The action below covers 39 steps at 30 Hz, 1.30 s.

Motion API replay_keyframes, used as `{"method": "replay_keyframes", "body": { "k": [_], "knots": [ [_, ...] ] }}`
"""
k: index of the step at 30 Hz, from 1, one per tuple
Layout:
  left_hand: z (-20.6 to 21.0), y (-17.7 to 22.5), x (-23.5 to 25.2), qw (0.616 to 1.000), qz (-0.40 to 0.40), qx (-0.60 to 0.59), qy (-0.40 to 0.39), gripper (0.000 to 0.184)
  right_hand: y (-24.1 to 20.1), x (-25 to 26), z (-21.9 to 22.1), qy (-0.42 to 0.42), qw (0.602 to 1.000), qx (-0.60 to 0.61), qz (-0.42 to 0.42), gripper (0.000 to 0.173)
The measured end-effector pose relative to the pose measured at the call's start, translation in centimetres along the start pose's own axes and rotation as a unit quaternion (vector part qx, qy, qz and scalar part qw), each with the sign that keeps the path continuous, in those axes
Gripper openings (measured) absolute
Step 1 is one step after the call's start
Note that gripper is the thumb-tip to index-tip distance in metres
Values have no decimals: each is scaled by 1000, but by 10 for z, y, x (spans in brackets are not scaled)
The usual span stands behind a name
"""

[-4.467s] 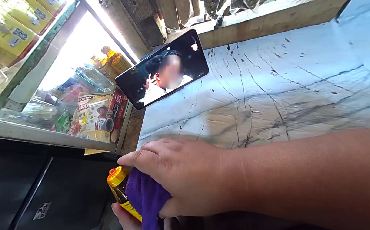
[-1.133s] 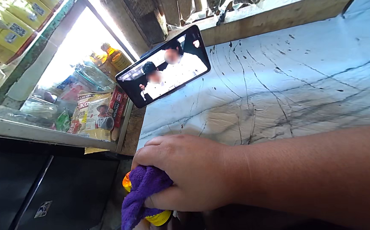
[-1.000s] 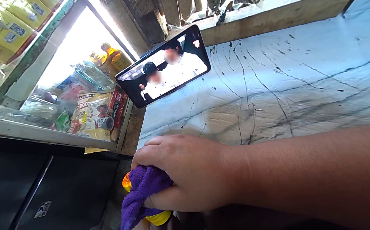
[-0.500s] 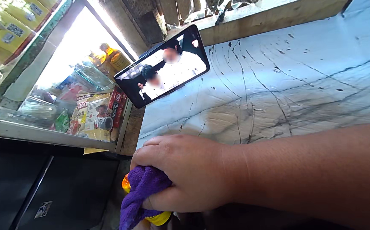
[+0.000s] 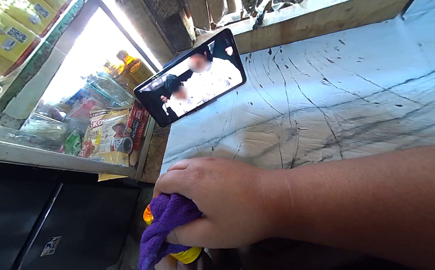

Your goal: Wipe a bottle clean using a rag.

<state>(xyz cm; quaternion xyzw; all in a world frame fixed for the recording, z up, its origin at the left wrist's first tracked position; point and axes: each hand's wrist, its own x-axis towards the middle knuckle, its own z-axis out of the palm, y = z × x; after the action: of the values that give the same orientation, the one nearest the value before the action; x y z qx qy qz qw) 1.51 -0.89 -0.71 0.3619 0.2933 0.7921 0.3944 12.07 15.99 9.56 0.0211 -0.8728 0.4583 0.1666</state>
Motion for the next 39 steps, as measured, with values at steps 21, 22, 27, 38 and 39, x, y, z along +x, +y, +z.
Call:
{"method": "replay_keyframes", "body": {
  "k": [21, 22, 27, 38, 39],
  "knots": [
    [6, -6, 10, 990, 80, 111, 23, 30, 0, 0, 0, 44, 998, 20, 29, 27],
    [5, -6, 9, 991, 78, 108, 19, 30, 0, 0, 0, 44, 998, 22, 29, 27],
    [5, -6, 9, 991, 71, 108, 20, 31, 0, 1, -1, 37, 999, 19, 32, 27],
    [4, -7, 9, 992, 71, 100, 8, 31, -1, 1, -2, 31, 999, 22, 39, 27],
    [3, -7, 9, 992, 73, 102, 9, 31, -1, 1, -2, 30, 999, 21, 40, 27]
  ]
}}
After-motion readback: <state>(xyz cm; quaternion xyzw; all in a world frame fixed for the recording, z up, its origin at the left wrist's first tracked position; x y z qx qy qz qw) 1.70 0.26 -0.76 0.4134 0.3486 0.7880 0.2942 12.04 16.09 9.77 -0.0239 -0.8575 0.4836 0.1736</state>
